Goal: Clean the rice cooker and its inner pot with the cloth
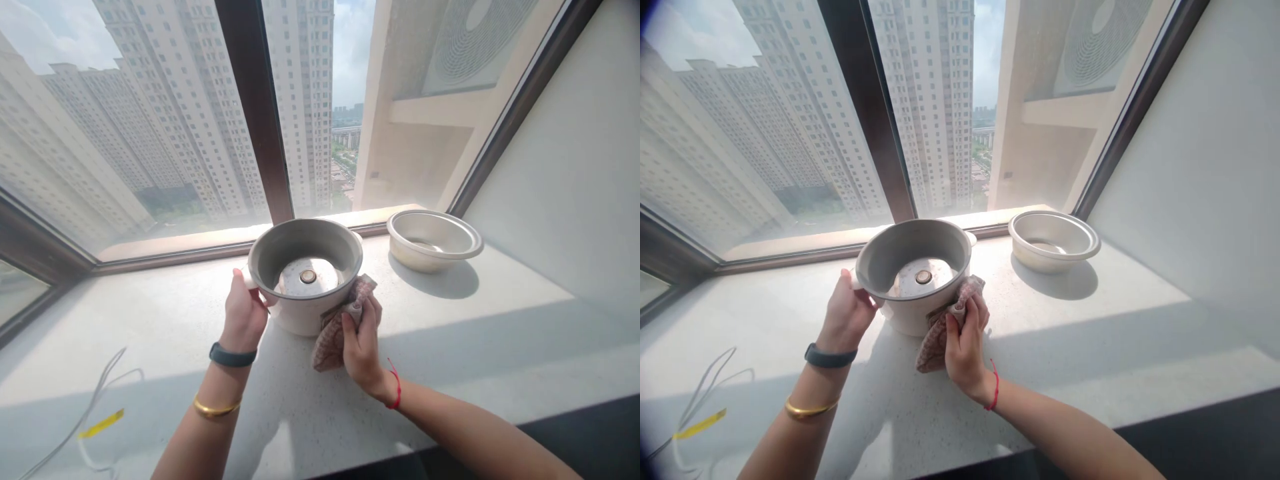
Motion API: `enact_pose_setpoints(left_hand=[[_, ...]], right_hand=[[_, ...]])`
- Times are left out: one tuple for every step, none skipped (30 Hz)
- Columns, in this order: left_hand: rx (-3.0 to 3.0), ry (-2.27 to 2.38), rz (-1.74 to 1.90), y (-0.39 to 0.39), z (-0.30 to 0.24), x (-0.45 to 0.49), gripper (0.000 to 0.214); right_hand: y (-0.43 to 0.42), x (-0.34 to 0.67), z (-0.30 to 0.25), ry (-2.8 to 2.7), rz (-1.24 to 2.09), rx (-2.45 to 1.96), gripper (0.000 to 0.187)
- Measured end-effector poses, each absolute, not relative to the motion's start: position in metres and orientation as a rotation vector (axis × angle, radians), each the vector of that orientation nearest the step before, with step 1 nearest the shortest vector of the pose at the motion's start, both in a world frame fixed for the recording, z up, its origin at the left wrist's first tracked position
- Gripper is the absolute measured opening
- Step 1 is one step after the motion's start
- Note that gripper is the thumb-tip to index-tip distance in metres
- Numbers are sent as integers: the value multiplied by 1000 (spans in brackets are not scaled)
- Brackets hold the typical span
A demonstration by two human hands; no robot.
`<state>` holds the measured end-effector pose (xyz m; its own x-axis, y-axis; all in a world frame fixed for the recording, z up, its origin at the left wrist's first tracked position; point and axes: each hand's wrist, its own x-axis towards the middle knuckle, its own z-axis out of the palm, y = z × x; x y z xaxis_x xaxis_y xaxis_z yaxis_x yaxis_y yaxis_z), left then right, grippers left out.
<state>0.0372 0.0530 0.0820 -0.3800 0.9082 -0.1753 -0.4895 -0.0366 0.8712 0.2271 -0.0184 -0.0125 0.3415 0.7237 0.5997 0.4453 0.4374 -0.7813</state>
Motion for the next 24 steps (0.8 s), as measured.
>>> enact_pose_setpoints(left_hand=[[577, 1153, 1648, 49, 80, 36, 34], [597, 1179, 1661, 47, 79, 33, 35], [637, 1215, 1706, 46, 78, 30, 40], [737, 1251, 1783, 47, 76, 25, 47], [908, 1279, 1877, 49, 75, 18, 55], [1161, 1286, 1957, 53, 74, 10, 63], [1483, 1260, 1986, 57, 73, 1, 70], [1835, 1195, 1928, 62, 73, -10, 74], [2138, 1111, 1788, 68, 73, -20, 75], [2344, 1026, 1614, 73, 75, -30, 72], [2467, 964, 1452, 79, 77, -38, 69], [2522, 931, 1332, 85, 80, -45, 67], [2533, 928, 1261, 91, 83, -50, 65], [2524, 946, 1227, 98, 87, -53, 64], [2517, 968, 1205, 104, 90, -54, 62], [2524, 985, 1174, 110, 92, -54, 58], [2546, 990, 1130, 115, 93, -53, 53], [2579, 980, 1081, 119, 94, -50, 49], [2622, 956, 1032, 121, 95, -47, 46], [2668, 931, 993, 121, 96, -43, 44], [2717, 907, 958, 119, 97, -38, 43], [2768, 880, 916, 116, 99, -32, 41], [2820, 843, 852, 110, 102, -26, 40], [2863, 796, 769, 104, 106, -20, 39]], right_hand=[[-16, 232, -10, -1264, 280, -1181, 44], [-14, 237, -7, -1231, 318, -1184, 43], [-11, 243, -4, -1187, 355, -1196, 43], [-9, 249, -2, -1137, 385, -1211, 43], [-8, 254, 0, -1085, 408, -1228, 44], [-7, 259, 2, -1032, 426, -1241, 44], [-8, 264, 2, -982, 440, -1253, 45], [-10, 267, 1, -936, 457, -1264, 45], [-12, 270, 0, -895, 477, -1276, 46], [-16, 271, -2, -858, 500, -1286, 46], [-20, 272, -5, -822, 522, -1296, 46], [-24, 273, -8, -789, 544, -1300, 45], [-28, 272, -11, -758, 568, -1296, 46], [-32, 272, -14, -728, 590, -1286, 46], [-36, 270, -17, -701, 609, -1271, 46], [-40, 269, -19, -676, 626, -1255, 46], [-43, 267, -22, -655, 643, -1241, 46], [-47, 265, -23, -636, 660, -1232, 46], [-50, 264, -24, -620, 675, -1230, 45], [-53, 262, -25, -605, 686, -1232, 45], [-56, 261, -25, -594, 692, -1239, 44], [-58, 260, -24, -586, 687, -1250, 43], [-61, 260, -24, -584, 673, -1265, 42], [-63, 260, -22, -588, 650, -1283, 41]])
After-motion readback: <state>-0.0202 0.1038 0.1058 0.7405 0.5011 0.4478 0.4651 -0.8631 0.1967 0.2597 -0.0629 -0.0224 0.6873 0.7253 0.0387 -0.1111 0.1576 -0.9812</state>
